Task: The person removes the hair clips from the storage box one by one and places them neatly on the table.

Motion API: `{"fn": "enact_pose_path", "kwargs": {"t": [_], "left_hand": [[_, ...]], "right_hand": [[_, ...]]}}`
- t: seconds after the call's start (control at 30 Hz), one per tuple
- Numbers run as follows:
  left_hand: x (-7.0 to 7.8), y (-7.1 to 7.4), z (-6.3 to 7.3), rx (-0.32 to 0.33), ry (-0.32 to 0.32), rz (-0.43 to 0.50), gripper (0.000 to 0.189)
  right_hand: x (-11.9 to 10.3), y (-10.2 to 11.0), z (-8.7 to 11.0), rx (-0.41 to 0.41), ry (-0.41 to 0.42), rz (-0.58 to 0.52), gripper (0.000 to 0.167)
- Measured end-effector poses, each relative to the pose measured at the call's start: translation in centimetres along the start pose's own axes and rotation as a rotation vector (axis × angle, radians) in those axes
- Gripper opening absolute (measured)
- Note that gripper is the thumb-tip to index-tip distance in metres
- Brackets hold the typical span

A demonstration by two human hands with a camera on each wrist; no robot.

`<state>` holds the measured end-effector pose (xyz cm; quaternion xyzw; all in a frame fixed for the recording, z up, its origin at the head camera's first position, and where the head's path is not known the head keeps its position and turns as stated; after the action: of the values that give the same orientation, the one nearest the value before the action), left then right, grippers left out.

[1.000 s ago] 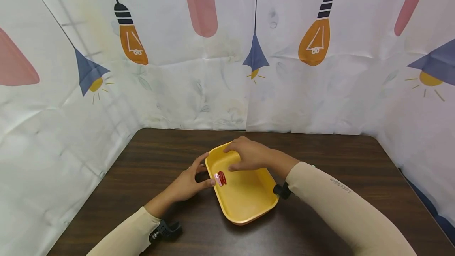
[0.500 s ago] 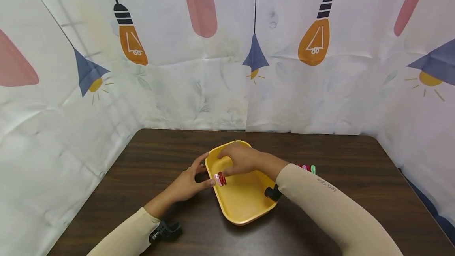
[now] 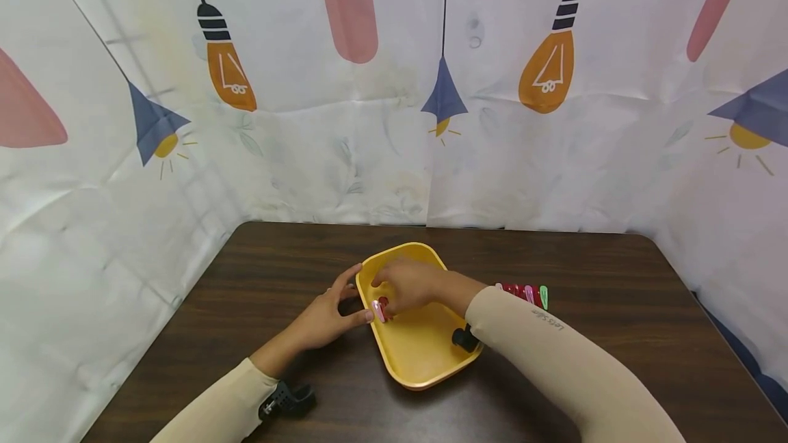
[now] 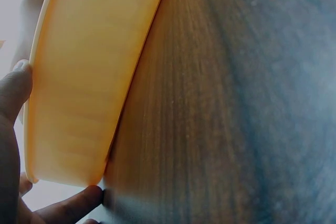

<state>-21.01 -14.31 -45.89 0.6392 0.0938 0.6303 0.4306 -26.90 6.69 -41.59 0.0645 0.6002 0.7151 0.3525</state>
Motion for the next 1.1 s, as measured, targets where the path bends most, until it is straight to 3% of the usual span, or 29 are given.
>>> {"fn": "enact_pose_path", "kwargs": {"t": [0.57, 1.1], "left_hand": [[0.0, 0.0, 0.0, -0.002, 0.003, 0.003, 0.096], [-0.1, -0.1, -0.1, -0.006, -0.002, 0.011, 0.097]], "right_hand": [[-0.3, -1.7, -1.1, -0.03, 0.001, 0.028, 0.047], [-0.5, -1.9, -1.4, -0.008, 0.018, 0.074, 0.04]]}}
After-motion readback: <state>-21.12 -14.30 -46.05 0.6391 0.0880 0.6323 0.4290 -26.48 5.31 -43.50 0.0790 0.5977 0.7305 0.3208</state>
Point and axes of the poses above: each hand's wrist, its own z-axis away from the middle knuckle, its own y-axis out of the back of the hand, x = y × z, the point moved 2 cm from there along -z, towards the middle knuckle, and after that the axes turned 10 degrees about -x, right-handed, at the moved point
